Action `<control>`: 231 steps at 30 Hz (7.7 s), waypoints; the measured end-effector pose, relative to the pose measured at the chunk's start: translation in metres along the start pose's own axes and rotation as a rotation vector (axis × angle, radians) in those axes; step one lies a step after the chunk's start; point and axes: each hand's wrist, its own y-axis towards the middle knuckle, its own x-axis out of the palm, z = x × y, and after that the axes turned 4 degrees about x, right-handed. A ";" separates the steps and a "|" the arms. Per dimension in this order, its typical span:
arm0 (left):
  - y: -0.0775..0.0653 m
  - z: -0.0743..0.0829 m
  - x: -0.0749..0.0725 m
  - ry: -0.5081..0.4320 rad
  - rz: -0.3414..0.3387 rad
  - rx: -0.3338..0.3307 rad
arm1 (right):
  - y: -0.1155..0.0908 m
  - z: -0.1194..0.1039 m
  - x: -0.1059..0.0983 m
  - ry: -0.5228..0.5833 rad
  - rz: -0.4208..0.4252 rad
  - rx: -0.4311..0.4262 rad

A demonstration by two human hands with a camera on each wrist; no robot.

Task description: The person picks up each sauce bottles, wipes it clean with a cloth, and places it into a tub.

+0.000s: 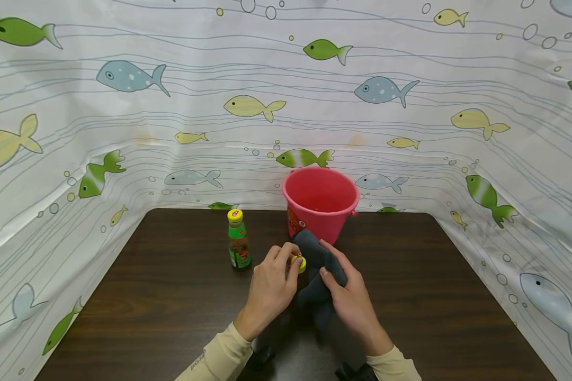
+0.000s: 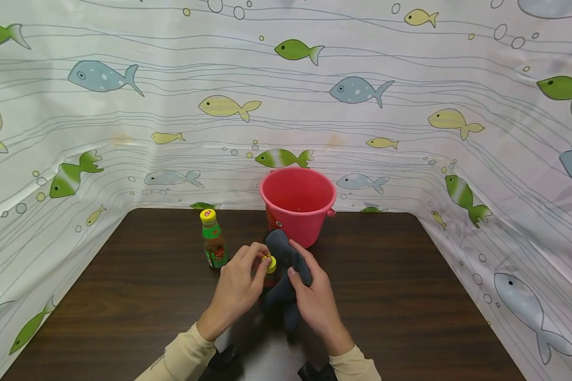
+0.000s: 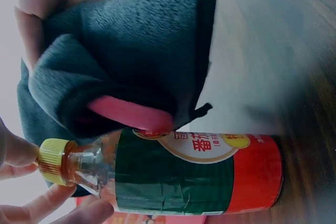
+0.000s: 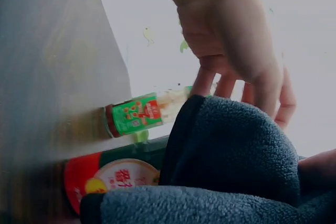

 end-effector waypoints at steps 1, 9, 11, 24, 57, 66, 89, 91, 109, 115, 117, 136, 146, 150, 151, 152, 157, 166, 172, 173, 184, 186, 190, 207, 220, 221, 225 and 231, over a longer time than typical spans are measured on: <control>0.000 0.000 -0.001 0.000 -0.003 -0.002 | 0.000 -0.001 -0.001 0.003 -0.003 0.000; -0.001 0.000 -0.003 0.006 -0.030 -0.022 | -0.002 0.003 -0.005 0.007 -0.020 0.047; -0.001 -0.001 -0.003 0.003 -0.025 -0.014 | -0.002 0.006 -0.004 -0.005 -0.017 0.045; -0.003 0.001 -0.001 0.019 -0.026 -0.027 | -0.007 0.018 0.006 -0.031 -0.020 0.019; -0.005 0.002 0.002 -0.066 0.034 -0.014 | 0.002 0.027 0.029 -0.164 -0.091 -0.031; -0.004 0.002 0.001 -0.069 0.032 -0.006 | 0.005 0.037 0.028 -0.252 -0.137 -0.023; -0.005 0.000 0.003 -0.065 0.023 0.000 | 0.006 0.060 0.021 -0.644 -0.248 0.008; -0.005 0.000 0.003 -0.065 0.021 -0.002 | 0.007 0.060 0.023 -0.684 -0.258 0.026; -0.004 -0.002 0.000 -0.057 -0.010 -0.025 | 0.006 0.052 0.027 -0.562 -0.117 -0.043; -0.003 -0.002 0.001 -0.059 -0.015 -0.012 | 0.007 0.041 0.026 -0.446 -0.032 -0.041; -0.002 -0.003 0.001 -0.052 -0.011 -0.007 | 0.008 0.036 0.025 -0.420 -0.014 -0.044; -0.002 -0.004 0.000 -0.029 -0.026 0.022 | -0.001 -0.012 0.006 -0.198 0.096 -0.139; -0.001 -0.003 -0.004 -0.021 -0.031 0.007 | -0.008 -0.003 0.011 -0.176 0.078 -0.071; -0.001 -0.002 -0.004 -0.028 -0.036 -0.002 | -0.009 -0.001 0.012 -0.176 0.077 -0.075; -0.001 -0.002 -0.004 -0.030 -0.039 -0.004 | -0.009 -0.001 0.011 -0.174 0.073 -0.076; -0.001 -0.002 -0.004 -0.031 -0.040 -0.006 | -0.009 0.000 0.011 -0.172 0.068 -0.076; 0.000 -0.002 -0.005 -0.024 -0.040 -0.028 | -0.009 0.002 0.010 -0.168 0.050 -0.078; 0.000 0.000 -0.003 -0.018 -0.006 -0.048 | -0.008 0.004 0.011 -0.170 0.034 -0.106; 0.001 0.000 -0.001 -0.034 0.008 -0.053 | -0.009 0.005 0.015 -0.157 0.020 -0.080; 0.001 0.000 -0.001 -0.036 0.009 -0.056 | -0.009 0.005 0.015 -0.156 0.018 -0.072; 0.001 0.003 0.001 -0.058 0.006 -0.049 | -0.008 0.007 0.019 -0.163 -0.008 -0.083; 0.000 0.003 0.000 -0.060 0.009 -0.049 | -0.008 0.008 0.021 -0.162 -0.015 -0.082; -0.001 0.001 0.000 -0.055 0.018 -0.033 | -0.006 0.010 0.025 -0.177 -0.035 -0.110; 0.000 -0.001 -0.002 -0.101 0.003 -0.037 | 0.004 0.022 0.037 -0.266 -0.053 -0.186; -0.001 0.000 -0.003 -0.096 -0.004 -0.041 | 0.002 0.030 0.036 -0.407 -0.078 -0.137; -0.001 0.000 -0.003 -0.097 -0.006 -0.041 | 0.001 0.031 0.036 -0.415 -0.082 -0.131; -0.001 -0.001 -0.002 -0.107 -0.011 -0.037 | -0.001 0.036 0.034 -0.444 -0.109 -0.081; -0.001 -0.001 -0.003 -0.125 -0.014 -0.032 | 0.000 0.050 0.030 -0.478 -0.158 -0.076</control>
